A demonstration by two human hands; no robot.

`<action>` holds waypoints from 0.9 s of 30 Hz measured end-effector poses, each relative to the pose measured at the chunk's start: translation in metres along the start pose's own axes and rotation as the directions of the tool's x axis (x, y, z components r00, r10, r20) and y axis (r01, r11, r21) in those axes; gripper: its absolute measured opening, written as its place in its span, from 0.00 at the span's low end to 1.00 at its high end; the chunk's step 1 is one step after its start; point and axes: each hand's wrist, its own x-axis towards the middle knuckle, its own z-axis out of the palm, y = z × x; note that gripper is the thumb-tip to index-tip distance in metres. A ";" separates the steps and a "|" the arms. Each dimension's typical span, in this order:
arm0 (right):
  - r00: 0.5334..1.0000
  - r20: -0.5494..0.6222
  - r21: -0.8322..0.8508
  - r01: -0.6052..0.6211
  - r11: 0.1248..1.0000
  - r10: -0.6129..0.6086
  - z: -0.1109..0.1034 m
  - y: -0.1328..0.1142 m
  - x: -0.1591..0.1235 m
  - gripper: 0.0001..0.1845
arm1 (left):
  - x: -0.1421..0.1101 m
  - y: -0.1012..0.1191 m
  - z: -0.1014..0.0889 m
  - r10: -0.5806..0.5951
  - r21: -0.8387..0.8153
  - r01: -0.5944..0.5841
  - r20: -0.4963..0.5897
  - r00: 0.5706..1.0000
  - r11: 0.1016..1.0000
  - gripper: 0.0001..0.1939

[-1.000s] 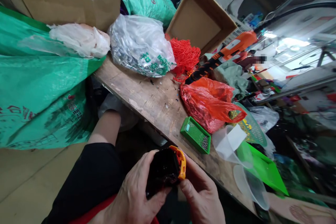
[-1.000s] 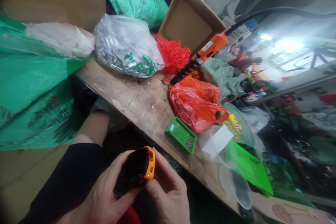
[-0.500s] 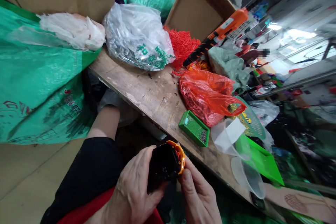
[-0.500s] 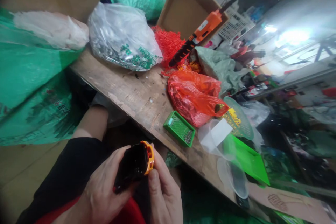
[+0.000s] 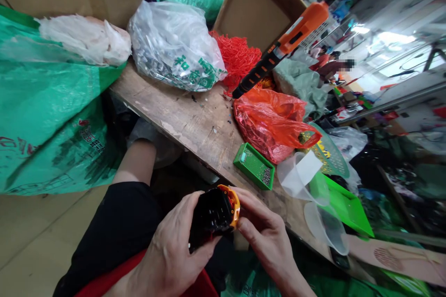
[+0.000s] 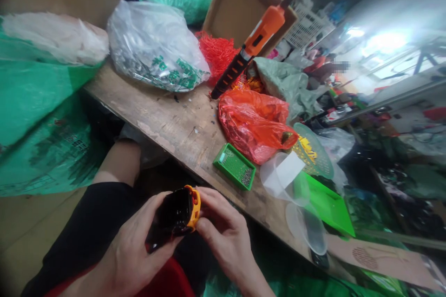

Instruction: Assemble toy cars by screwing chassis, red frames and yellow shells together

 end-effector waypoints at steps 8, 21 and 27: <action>0.992 0.108 0.132 0.045 0.990 -0.059 0.005 0.013 0.028 0.31 | -0.003 -0.003 -0.006 -0.402 -0.430 0.571 0.423 0.812 0.700 0.29; 0.888 0.413 0.189 -0.300 0.935 0.202 -0.003 -0.002 0.043 0.17 | -0.006 -0.016 0.004 -0.264 -0.734 0.669 0.627 0.733 0.114 0.29; 0.894 0.346 0.152 -0.352 0.923 0.284 0.001 -0.006 0.043 0.19 | -0.003 -0.012 -0.001 -0.250 -0.681 0.732 0.710 0.658 -0.009 0.27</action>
